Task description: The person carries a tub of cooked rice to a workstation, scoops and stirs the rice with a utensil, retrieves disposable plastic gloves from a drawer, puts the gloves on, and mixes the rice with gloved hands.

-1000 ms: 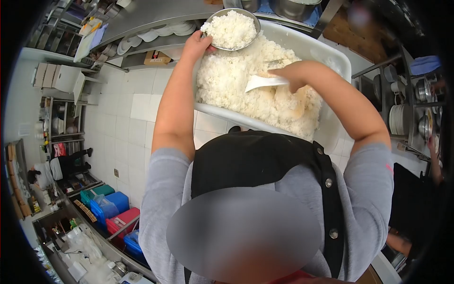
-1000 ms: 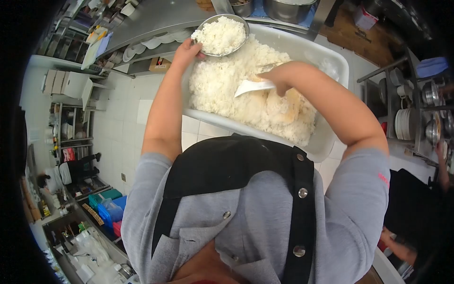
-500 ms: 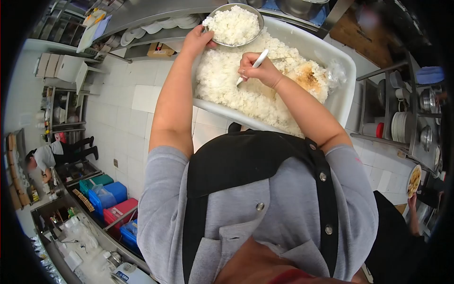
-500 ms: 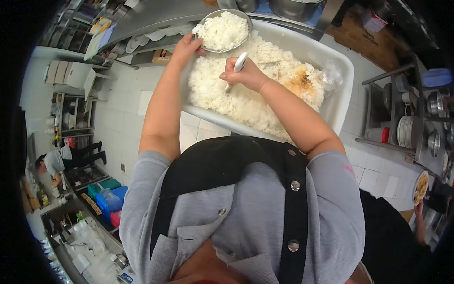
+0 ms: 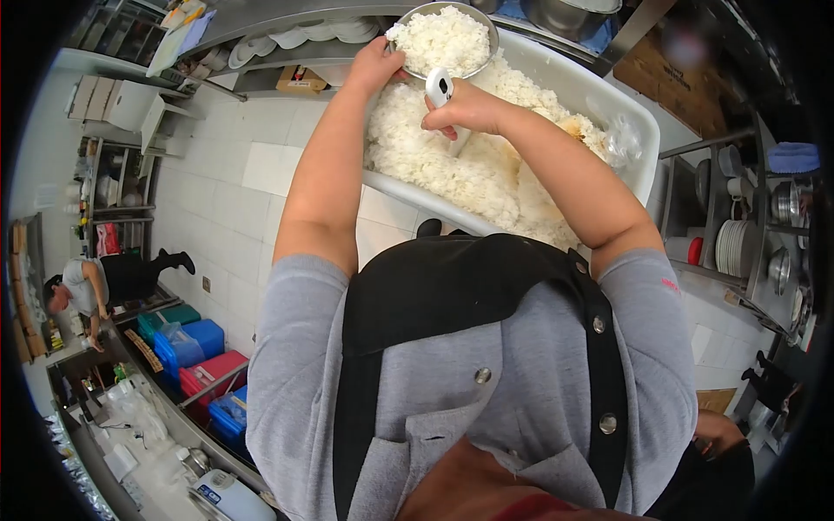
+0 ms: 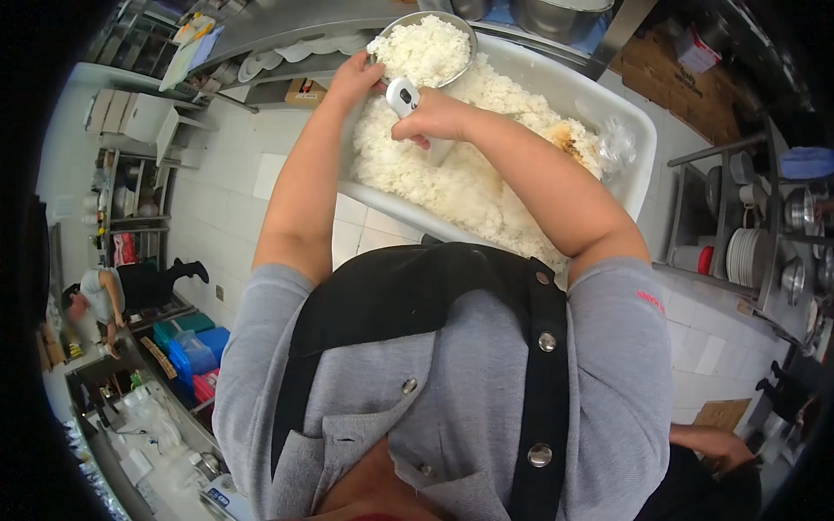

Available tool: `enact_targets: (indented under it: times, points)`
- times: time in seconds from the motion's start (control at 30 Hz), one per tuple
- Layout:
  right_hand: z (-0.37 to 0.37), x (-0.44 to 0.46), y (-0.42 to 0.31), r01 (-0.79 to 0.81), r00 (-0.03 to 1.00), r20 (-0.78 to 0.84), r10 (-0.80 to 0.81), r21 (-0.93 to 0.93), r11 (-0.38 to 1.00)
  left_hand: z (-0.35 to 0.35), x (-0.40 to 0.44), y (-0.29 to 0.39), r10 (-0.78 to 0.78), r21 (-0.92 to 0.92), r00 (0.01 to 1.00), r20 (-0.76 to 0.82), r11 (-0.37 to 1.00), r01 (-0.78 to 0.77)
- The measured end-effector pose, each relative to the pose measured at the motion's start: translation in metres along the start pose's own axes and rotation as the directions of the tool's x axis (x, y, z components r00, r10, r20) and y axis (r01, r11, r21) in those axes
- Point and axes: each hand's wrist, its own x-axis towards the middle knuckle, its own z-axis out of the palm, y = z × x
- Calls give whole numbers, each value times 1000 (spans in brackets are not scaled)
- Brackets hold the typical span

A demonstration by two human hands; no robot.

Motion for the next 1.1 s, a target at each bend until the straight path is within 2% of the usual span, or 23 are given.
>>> enact_targets:
  times: [0.03,0.17,0.27,0.33,0.4,0.47,0.5,0.57,0.6,0.67,0.7,0.73,0.8,0.87,0.93,1.0,1.07,1.1]
  points:
    - [0,-1,-2,-23,1000,8,23,1,1000,-1,1,-1,29,66,1000,-4,997,-29]
    - [1,-10,-13,-46,999,26,48,-61,997,0,4,-6,-2,80,1000,-14,997,3]
    - [-4,-24,-15,-101,994,-57,96,-103,989,2,17,-24,-3,93,999,-46,996,8]
    - [-8,-37,-15,-104,988,-127,89,-120,987,0,20,-31,54,154,998,-38,987,-47]
    - [-14,-49,2,-81,988,-142,65,-108,991,0,19,-31,48,160,998,-29,986,-43]
    - [-18,-69,13,-33,966,-258,30,-9,999,-2,18,-25,47,168,999,-22,985,-43]
    - [-21,-79,26,-36,966,-257,32,-9,999,-2,14,-21,45,180,998,-33,983,-38]
    - [-25,-96,53,198,933,-343,-107,244,949,-3,11,-17,40,187,998,-41,982,-31]
    - [-23,-100,58,195,934,-343,-103,244,950,-4,10,-15,55,192,998,-35,980,-48]
    - [-20,-108,66,301,878,-448,-169,241,923,-4,5,-9,74,193,997,-21,979,-68]
    - [-17,-109,62,300,874,-457,-166,239,924,-4,-1,-2,74,149,996,-40,987,-67]
    - [-16,-109,56,364,840,-501,-210,232,902,-4,-3,3,76,108,995,-58,992,-69]
    - [-23,-115,39,427,799,-547,-251,222,876,-6,7,-7,76,56,997,-20,996,-74]
    - [-37,-129,17,568,731,-595,-333,261,780,-5,3,-7,64,4,998,22,998,-64]
    - [-45,-141,1,568,749,-563,-349,276,775,-5,-8,12,26,-82,1000,-9,996,-26]
    - [-44,-147,-1,567,769,-523,-368,292,770,-5,5,-4,31,-128,999,43,991,-26]
    - [-26,-140,0,430,884,-329,-331,302,851,-5,6,-7,50,-108,998,23,993,-47]
    - [-10,-131,9,387,900,-303,-313,225,894,-5,6,-8,45,-105,999,26,994,-43]
